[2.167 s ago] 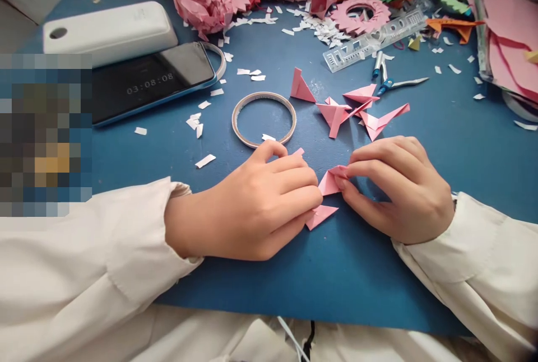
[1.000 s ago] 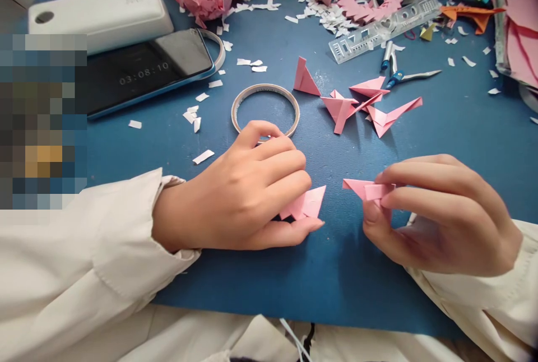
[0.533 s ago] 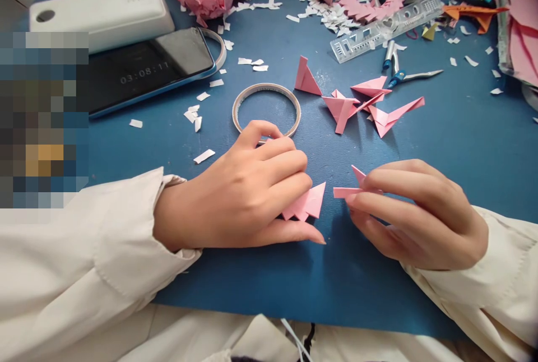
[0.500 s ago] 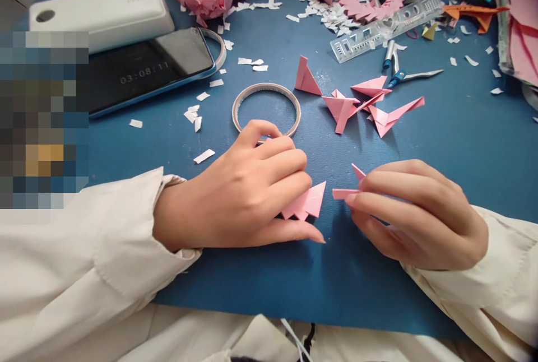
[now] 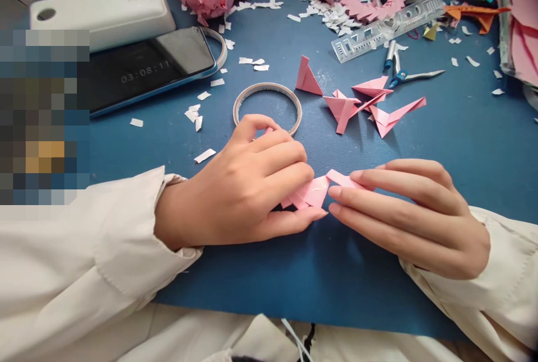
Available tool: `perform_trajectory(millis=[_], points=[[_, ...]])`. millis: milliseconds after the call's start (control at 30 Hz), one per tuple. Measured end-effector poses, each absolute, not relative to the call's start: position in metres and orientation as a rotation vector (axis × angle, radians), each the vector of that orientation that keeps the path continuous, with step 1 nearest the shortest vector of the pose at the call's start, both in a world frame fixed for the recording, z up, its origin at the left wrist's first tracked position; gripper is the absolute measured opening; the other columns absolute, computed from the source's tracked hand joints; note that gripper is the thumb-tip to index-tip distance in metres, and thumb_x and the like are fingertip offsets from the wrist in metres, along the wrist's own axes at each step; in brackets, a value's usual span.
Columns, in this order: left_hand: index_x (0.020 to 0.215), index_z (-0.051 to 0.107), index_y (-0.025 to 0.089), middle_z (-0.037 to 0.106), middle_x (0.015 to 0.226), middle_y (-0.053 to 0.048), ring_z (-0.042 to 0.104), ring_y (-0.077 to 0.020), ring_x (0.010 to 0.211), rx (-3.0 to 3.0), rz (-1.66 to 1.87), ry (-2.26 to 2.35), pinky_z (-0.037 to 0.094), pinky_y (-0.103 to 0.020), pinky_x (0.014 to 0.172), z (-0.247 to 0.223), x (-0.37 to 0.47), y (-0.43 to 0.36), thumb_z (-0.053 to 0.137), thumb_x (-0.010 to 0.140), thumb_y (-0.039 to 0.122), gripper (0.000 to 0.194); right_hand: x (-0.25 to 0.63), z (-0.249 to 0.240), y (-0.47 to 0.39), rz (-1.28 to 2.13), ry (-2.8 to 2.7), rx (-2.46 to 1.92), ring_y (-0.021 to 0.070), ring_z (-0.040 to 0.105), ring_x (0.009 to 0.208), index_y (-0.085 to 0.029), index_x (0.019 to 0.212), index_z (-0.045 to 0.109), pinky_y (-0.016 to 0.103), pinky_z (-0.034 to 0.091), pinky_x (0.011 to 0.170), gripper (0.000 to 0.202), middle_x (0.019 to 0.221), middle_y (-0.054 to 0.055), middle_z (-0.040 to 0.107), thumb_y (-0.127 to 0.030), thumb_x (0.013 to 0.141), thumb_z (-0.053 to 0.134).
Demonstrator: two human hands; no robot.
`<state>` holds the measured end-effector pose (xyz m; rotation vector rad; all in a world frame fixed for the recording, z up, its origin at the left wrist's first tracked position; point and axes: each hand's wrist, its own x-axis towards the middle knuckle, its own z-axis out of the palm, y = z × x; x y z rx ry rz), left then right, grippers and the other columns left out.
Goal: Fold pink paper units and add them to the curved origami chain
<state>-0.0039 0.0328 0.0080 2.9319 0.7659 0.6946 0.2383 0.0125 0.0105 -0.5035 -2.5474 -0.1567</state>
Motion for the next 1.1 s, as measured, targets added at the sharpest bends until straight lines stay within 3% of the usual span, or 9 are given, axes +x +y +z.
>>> perform_trajectory(millis=[167, 300, 400, 567, 733, 833, 933, 1000, 1100], points=[[0.083, 0.059, 0.014, 0.065, 0.073, -0.003, 0.062, -0.0189, 0.072, 2.924, 0.69, 0.767, 0.04, -0.045, 0.089, 0.008, -0.004, 0.033, 0.054, 0.093, 0.033, 0.022, 0.238, 0.003, 0.013, -0.092, -2.529, -0.463, 0.0145, 0.063, 0.106, -0.019, 0.091, 0.067, 0.037, 0.048, 0.091, 0.016, 0.107, -0.002, 0.072, -0.007, 0.09, 0.057], [0.084, 0.058, 0.015, 0.065, 0.077, -0.004, 0.062, -0.0187, 0.074, 2.919, 0.654, 0.732, 0.038, -0.045, 0.092, 0.007, -0.005, 0.033, 0.051, 0.095, 0.042, 0.03, 0.239, 0.002, 0.01, 0.037, -2.567, -0.445, 0.0138, 0.057, 0.12, -0.017, 0.095, 0.066, 0.036, 0.047, 0.097, 0.02, 0.113, 0.0, 0.07, -0.009, 0.096, 0.047], [0.092, 0.059, 0.014, 0.066, 0.082, -0.005, 0.062, -0.0199, 0.078, 2.905, 0.613, 0.702, 0.037, -0.046, 0.093, 0.006, -0.005, 0.033, 0.048, 0.096, 0.047, 0.035, 0.239, 0.004, 0.006, 0.16, -2.567, -0.477, 0.0143, 0.055, 0.123, -0.015, 0.096, 0.065, 0.033, 0.047, 0.099, 0.025, 0.114, 0.003, 0.07, -0.011, 0.099, 0.041], [0.106, 0.056, 0.013, 0.067, 0.086, -0.004, 0.06, -0.018, 0.077, 2.923, 0.574, 0.678, 0.037, -0.044, 0.094, 0.005, -0.005, 0.034, 0.048, 0.097, 0.038, 0.028, 0.241, 0.008, 0.003, 0.278, -2.585, -0.445, 0.0144, 0.05, 0.129, -0.013, 0.095, 0.066, 0.03, 0.041, 0.109, 0.03, 0.113, 0.006, 0.07, -0.011, 0.1, 0.036], [0.094, 0.061, 0.014, 0.063, 0.077, -0.002, 0.058, -0.0165, 0.072, 2.958, 0.621, 0.655, 0.041, -0.041, 0.087, 0.006, -0.004, 0.034, 0.047, 0.097, 0.032, 0.022, 0.24, 0.012, 0.006, 0.218, -2.538, -0.502, 0.0211, 0.054, 0.124, -0.014, 0.108, 0.061, 0.036, 0.05, 0.098, 0.022, 0.116, 0.01, 0.067, -0.009, 0.094, 0.045], [0.092, 0.061, 0.014, 0.063, 0.075, -0.002, 0.058, -0.017, 0.072, 2.956, 0.654, 0.66, 0.042, -0.041, 0.086, 0.007, -0.004, 0.034, 0.05, 0.096, 0.032, 0.021, 0.236, 0.01, 0.006, 0.118, -2.371, -0.775, 0.0263, 0.061, 0.104, -0.016, 0.114, 0.054, 0.042, 0.051, 0.084, 0.027, 0.11, 0.014, 0.064, -0.027, 0.09, 0.058], [0.092, 0.062, 0.013, 0.063, 0.076, -0.003, 0.059, -0.0176, 0.072, 2.943, 0.662, 0.657, 0.043, -0.042, 0.086, 0.006, -0.004, 0.033, 0.052, 0.095, 0.032, 0.022, 0.233, 0.005, 0.007, 0.118, -2.442, -0.939, 0.0271, 0.06, 0.086, -0.016, 0.103, 0.055, 0.043, 0.046, 0.071, 0.041, 0.098, 0.015, 0.062, -0.052, 0.087, 0.059], [0.095, 0.063, 0.012, 0.063, 0.078, -0.004, 0.06, -0.0188, 0.074, 2.918, 0.645, 0.654, 0.044, -0.042, 0.086, 0.006, -0.004, 0.033, 0.052, 0.095, 0.034, 0.025, 0.231, 0.003, 0.007, 0.106, -2.517, -0.938, 0.0248, 0.059, 0.081, -0.016, 0.096, 0.056, 0.04, 0.042, 0.068, 0.03, 0.094, 0.012, 0.063, -0.043, 0.087, 0.062], [0.095, 0.063, 0.009, 0.063, 0.082, -0.008, 0.06, -0.0225, 0.08, 2.893, 0.621, 0.653, 0.047, -0.043, 0.083, 0.006, -0.004, 0.033, 0.054, 0.093, 0.04, 0.033, 0.23, 0.003, 0.008, 0.144, -2.547, -0.882, 0.0207, 0.06, 0.082, -0.017, 0.095, 0.057, 0.037, 0.04, 0.071, 0.008, 0.09, 0.007, 0.066, -0.016, 0.087, 0.061]])
